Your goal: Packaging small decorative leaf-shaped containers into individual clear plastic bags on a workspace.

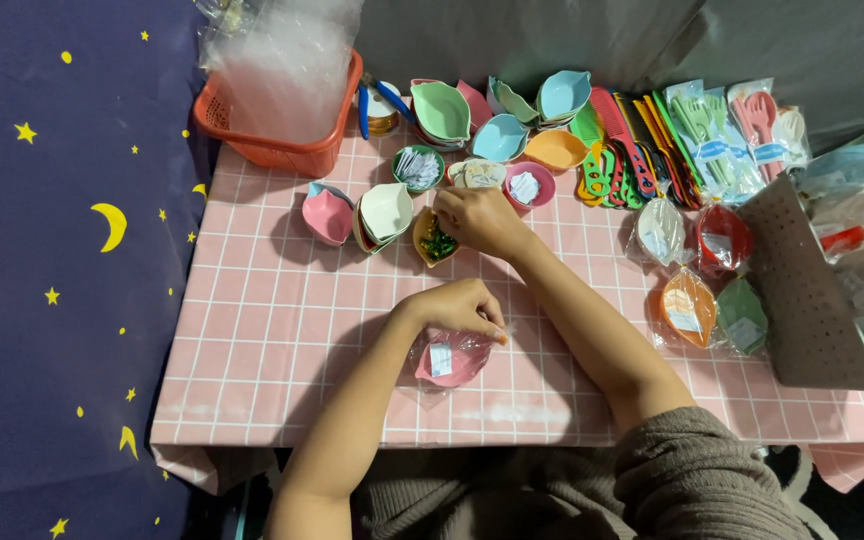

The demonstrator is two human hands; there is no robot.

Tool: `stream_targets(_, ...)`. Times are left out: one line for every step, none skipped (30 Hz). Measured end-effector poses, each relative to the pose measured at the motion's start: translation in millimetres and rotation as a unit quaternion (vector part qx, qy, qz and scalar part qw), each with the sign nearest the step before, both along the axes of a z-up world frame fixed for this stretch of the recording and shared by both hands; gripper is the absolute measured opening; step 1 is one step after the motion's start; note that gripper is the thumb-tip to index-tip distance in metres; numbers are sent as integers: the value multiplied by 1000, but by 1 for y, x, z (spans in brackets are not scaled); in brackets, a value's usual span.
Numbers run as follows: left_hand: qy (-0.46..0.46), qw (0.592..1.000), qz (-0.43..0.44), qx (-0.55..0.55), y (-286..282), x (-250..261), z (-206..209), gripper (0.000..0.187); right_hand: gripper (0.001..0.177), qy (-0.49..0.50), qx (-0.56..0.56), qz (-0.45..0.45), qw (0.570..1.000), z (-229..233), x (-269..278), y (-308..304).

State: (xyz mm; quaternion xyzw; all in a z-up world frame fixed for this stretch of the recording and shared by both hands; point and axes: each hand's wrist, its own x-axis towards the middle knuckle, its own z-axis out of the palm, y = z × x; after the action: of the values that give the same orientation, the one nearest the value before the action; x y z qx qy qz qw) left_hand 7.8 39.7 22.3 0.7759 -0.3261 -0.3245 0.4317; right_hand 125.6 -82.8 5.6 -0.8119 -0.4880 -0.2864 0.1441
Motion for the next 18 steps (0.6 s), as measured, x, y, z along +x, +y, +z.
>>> stream_targets(-1, 1000, -1, -1, 0, 1, 1, 13, 10, -1, -1, -1, 1000, 1, -1, 0)
stream_targets(-2, 1000, 0, 4, 0, 0, 2, 13, 10, 9, 12, 3, 1000, 0, -3, 1)
stream_targets(-2, 1000, 2, 8, 1, -1, 3, 13, 11, 18, 25, 7, 999, -1, -5, 1)
stream_targets(-2, 1000, 2, 9, 0, -1, 1, 13, 11, 19, 25, 8, 999, 3, -7, 2)
stream_targets(-3, 1000, 1, 8, -2, 0, 0, 13, 9, 45, 47, 20, 998, 6, -9, 2)
stream_targets(-4, 1000, 0, 8, -2, 0, -2, 13, 8, 72, 68, 34, 994, 9, -11, 4)
stream_targets(-3, 1000, 1, 8, -2, 0, -1, 13, 8, 73, 69, 35, 994, 10, -12, 2)
stream_targets(-4, 1000, 4, 11, -1, -1, 0, 13, 7, 117, 91, 48, 988, 12, -12, 1)
stream_targets(-5, 1000, 6, 13, -1, -1, 1, 13, 7, 160, 113, 60, 979, 13, -13, -1)
stream_targets(-4, 1000, 8, 13, -1, -2, 1, 13, 7, 160, 112, 62, 979, 14, -13, -2)
stream_targets(-2, 1000, 10, 11, -1, -2, 2, 14, 8, 183, 131, 61, 972, 15, -13, -3)
stream_targets(1, 1000, 12, 8, -1, -2, 3, 14, 10, 205, 149, 59, 966, 16, -13, -5)
stream_targets(1, 1000, 13, 7, -1, -2, 1, 14, 10, 205, 148, 60, 966, 22, -17, -5)
stream_targets(4, 1000, 29, -2, -2, -3, -1, 15, 10, 241, 188, 56, 951, 28, -21, -7)
stream_targets(8, 999, 44, -11, -2, -3, -3, 17, 10, 276, 227, 51, 933, 33, -25, -8)
stream_targets(9, 999, 43, -12, -4, 0, -9, 17, 10, 276, 227, 50, 933, 35, -28, -12)
stream_targets(6, 996, 76, -39, -6, 2, -15, 17, 11, 324, 272, 41, 905, 36, -30, -15)
stream_targets(3, 992, 108, -65, -8, 5, -20, 18, 13, 370, 318, 32, 872, 38, -33, -19)
